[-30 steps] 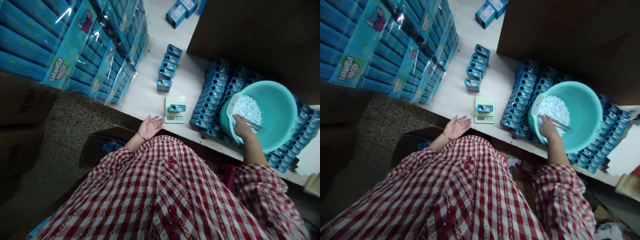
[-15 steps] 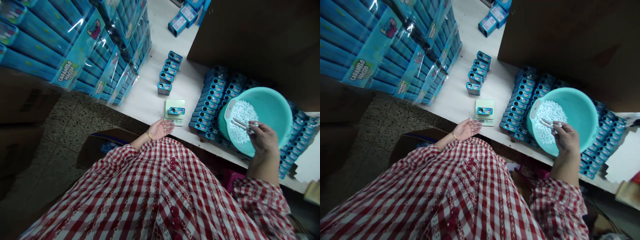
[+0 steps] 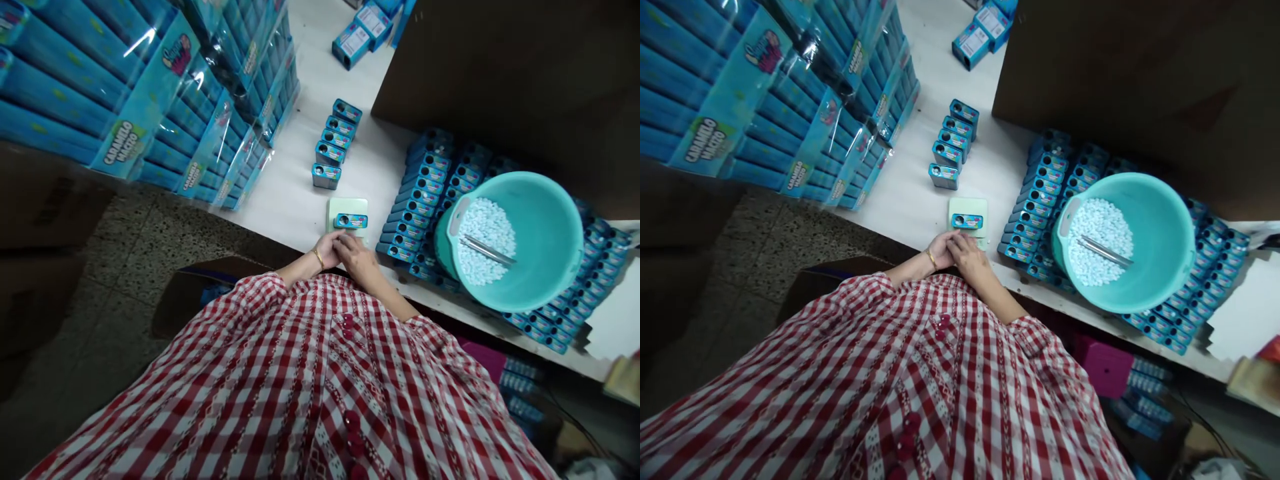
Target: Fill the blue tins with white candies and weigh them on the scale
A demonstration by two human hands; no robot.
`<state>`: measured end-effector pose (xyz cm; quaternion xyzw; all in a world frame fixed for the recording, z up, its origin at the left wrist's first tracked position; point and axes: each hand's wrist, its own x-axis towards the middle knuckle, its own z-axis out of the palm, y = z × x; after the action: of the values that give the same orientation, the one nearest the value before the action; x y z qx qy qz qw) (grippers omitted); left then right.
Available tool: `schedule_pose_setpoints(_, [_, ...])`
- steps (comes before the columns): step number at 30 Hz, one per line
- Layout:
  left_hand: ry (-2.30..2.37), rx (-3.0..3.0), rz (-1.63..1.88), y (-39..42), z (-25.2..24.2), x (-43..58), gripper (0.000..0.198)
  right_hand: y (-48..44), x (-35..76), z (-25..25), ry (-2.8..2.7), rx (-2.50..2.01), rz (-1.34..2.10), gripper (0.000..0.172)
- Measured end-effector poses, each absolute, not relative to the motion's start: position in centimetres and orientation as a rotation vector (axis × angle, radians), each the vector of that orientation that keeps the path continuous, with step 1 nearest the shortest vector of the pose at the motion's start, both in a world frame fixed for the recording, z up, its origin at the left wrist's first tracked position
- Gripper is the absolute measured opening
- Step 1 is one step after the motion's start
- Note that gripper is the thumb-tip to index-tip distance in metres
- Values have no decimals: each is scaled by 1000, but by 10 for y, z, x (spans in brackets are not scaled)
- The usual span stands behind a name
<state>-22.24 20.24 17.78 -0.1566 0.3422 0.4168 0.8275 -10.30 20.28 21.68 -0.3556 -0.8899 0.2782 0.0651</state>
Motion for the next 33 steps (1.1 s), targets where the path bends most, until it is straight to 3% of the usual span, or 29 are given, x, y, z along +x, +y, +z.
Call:
schedule_pose_setpoints(4, [814, -353, 749, 172, 154, -246, 30, 182, -89, 195, -2602, -850, 1089, 31])
schedule_pose_setpoints(7, [876, -388, 683, 158, 140, -254, 29, 174, -77, 169, -2338, -1055, 1195, 27])
schedule_pose_setpoints(12, [938, -470, 788, 156, 134, -265, 24, 184, -51, 121, -2040, -1761, 827, 34])
schedule_pose_setpoints(17, [1049, -484, 813, 149, 138, -280, 24, 198, -50, 89, -2085, -1903, 763, 46])
schedule_pose_setpoints(33, [1048, -433, 829, 149, 147, -281, 22, 183, -55, 100, -2133, -2097, 818, 22])
